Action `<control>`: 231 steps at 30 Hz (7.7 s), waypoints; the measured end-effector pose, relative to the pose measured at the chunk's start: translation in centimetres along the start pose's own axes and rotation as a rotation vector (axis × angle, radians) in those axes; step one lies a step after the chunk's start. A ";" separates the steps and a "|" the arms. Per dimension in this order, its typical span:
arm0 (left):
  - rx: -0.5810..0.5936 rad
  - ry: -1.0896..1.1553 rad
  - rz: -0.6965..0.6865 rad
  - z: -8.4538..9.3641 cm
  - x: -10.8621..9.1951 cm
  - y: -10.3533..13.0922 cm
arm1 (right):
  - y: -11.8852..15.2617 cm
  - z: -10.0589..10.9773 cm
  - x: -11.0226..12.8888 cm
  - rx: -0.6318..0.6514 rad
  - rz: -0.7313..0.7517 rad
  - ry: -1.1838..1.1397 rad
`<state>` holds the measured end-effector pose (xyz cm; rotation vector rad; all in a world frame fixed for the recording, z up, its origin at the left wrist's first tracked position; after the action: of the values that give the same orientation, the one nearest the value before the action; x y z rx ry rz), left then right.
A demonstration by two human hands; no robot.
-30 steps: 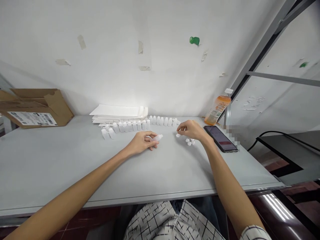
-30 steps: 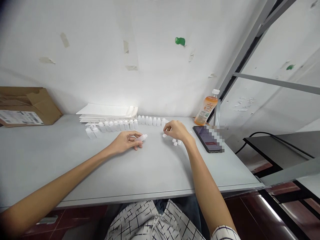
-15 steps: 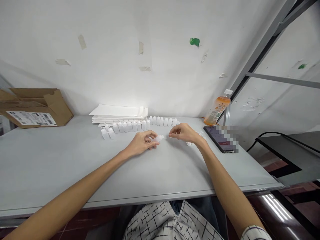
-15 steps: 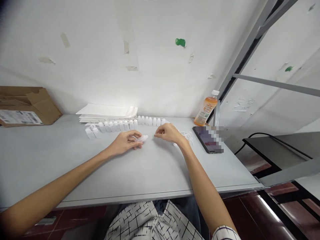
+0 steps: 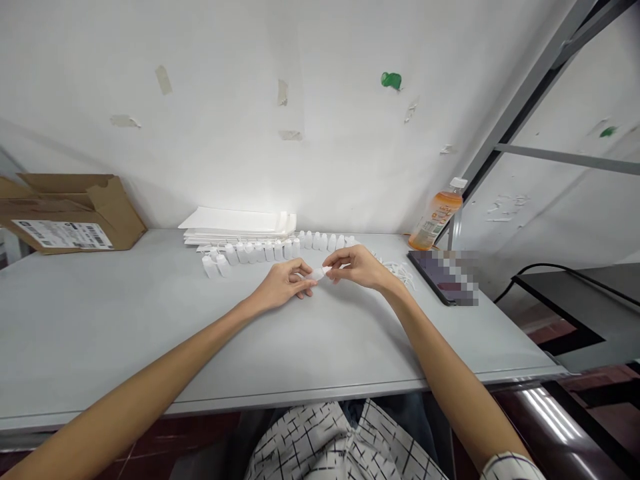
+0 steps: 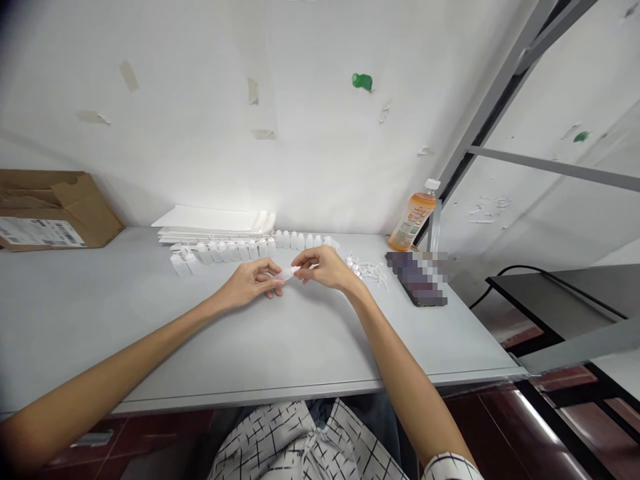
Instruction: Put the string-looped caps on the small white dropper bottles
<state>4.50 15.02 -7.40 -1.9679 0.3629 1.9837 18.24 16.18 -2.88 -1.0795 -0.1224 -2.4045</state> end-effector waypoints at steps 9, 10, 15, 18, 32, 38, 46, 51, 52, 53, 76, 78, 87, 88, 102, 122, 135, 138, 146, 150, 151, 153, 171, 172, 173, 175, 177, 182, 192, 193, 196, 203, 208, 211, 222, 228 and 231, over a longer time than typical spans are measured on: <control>-0.012 -0.001 -0.039 0.1 -0.3 -0.1 | 0.0 -0.9 0.6 0.022 0.014 0.075; -0.009 -0.001 -0.042 0.1 -0.3 -0.1 | 0.0 -1.0 0.5 0.021 0.000 0.093; -0.017 -0.012 -0.063 -0.1 -0.5 0.2 | -0.4 -1.2 -0.2 -0.043 -0.046 0.239; -0.006 -0.004 -0.071 -0.4 -0.5 0.2 | -0.7 -1.4 -0.4 -0.080 -0.040 0.324; -0.109 0.157 -0.087 0.5 -0.7 0.2 | -0.1 -1.3 0.0 0.018 -0.035 -0.113; -0.076 0.146 -0.078 0.1 -0.6 0.3 | -0.4 -1.2 -0.5 -0.028 -0.065 0.166; -0.090 0.156 -0.093 0.5 -0.9 0.2 | 0.0 -0.3 0.2 0.036 0.012 -0.152; -0.104 0.084 -0.104 0.5 -1.6 0.6 | -0.1 -1.5 0.2 0.030 -0.010 0.011; -0.103 0.073 -0.105 0.4 -1.7 0.7 | -0.2 -1.6 0.3 0.021 -0.013 0.065; -0.102 0.066 -0.107 0.4 -1.7 0.7 | -0.2 -1.7 0.3 0.017 -0.016 0.108; -0.127 0.146 -0.139 0.8 -2.1 0.6 | 0.0 -1.4 1.4 0.008 0.038 0.013; -0.135 0.077 -0.161 0.8 -2.2 0.8 | 0.0 -1.5 1.3 0.008 0.028 0.062; -0.151 0.089 -0.142 1.2 -2.2 0.6 | 0.1 -1.4 1.6 0.001 0.057 -0.009; -0.153 0.076 -0.141 1.2 -2.2 0.6 | 0.1 -1.5 1.5 0.007 0.059 -0.004; -0.137 -0.135 -0.148 1.3 -2.6 0.7 | -0.1 -1.2 0.9 -0.046 0.066 0.058; -0.007 -0.238 -0.175 -0.3 -2.0 0.6 | -0.4 0.3 0.1 -0.278 -0.052 -0.409; -0.154 -0.618 -0.293 0.5 -3.9 1.1 | -0.1 1.6 0.4 -0.350 0.020 -0.283; -0.195 -0.674 -0.263 0.8 -4.3 1.4 | -0.1 1.4 0.5 -0.328 0.009 -0.263; -0.166 -0.577 -0.246 0.3 -4.5 1.7 | 0.0 0.5 1.6 -0.248 0.044 -0.390; -0.180 -0.558 -0.226 0.3 -4.6 1.7 | 0.1 0.5 1.7 -0.238 0.027 -0.416; -0.179 -0.556 -0.221 0.3 -4.5 1.7 | 0.1 0.5 1.7 -0.238 0.031 -0.416; -0.175 -0.554 -0.206 0.2 -4.3 1.5 | 0.2 0.7 1.9 -0.245 0.045 -0.415; -0.181 -0.596 -0.173 0.4 -3.4 1.1 | 0.4 0.4 2.6 -0.215 0.071 -0.374; -0.181 -0.597 -0.174 0.4 -3.5 1.1 | 0.4 0.4 2.7 -0.212 0.073 -0.379; -0.181 -0.598 -0.175 0.4 -3.5 1.1 | 0.4 0.4 2.8 -0.210 0.078 -0.391; -0.183 -0.596 -0.182 0.4 -3.6 1.2 | 0.4 0.5 2.9 -0.211 0.085 -0.420; -0.186 -0.594 -0.188 0.5 -3.7 1.2 | 0.5 0.6 2.9 -0.218 0.082 -0.430; -0.183 -0.597 -0.190 0.5 -3.6 1.1 | 0.5 0.7 2.9 -0.224 0.076 -0.415; -0.175 -0.628 -0.191 0.6 -3.2 1.0 | 0.3 0.3 2.8 -0.202 0.084 -0.406; -0.170 -0.630 -0.191 0.5 -3.2 1.0 | 0.3 0.3 2.8 -0.200 0.084 -0.398; -0.165 -0.641 -0.202 0.3 -3.4 1.0 | 0.4 0.2 2.8 -0.192 0.081 -0.367; -0.100 -0.622 -0.184 -0.4 -3.1 1.1 | 0.3 -0.2 2.8 -0.141 0.108 -0.327; -0.115 -0.660 -0.161 -0.3 -3.2 1.0 | 0.2 -0.5 2.8 -0.133 0.123 -0.239; -0.120 -0.665 -0.132 -0.1 -3.1 0.8 | 0.2 -0.4 2.9 -0.128 0.113 -0.191; -0.160 -0.638 -0.164 0.9 -3.7 0.6 | 0.2 0.9 2.9 -0.253 0.124 -0.218; -0.270 -0.733 -0.425 2.9 -9.0 1.7 | -1.3 2.2 4.4 -0.334 0.161 -0.194; -0.532 -0.772 -0.579 7.2 -12.6 3.3 | -3.0 1.3 6.1 -0.352 0.149 -0.020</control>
<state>-3.42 14.19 5.16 -1.1400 -0.8840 2.3260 14.24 16.73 2.71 -1.2171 0.3755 -2.3321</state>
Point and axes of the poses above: each hand's wrist, its own y-axis away from the middle knuckle, its own z-axis out of the back of the hand, x = y × z, the point moved 10 cm from there along -y, towards the middle knuckle, and after that the axes turned 15 degrees about y, right-handed, at the moved point
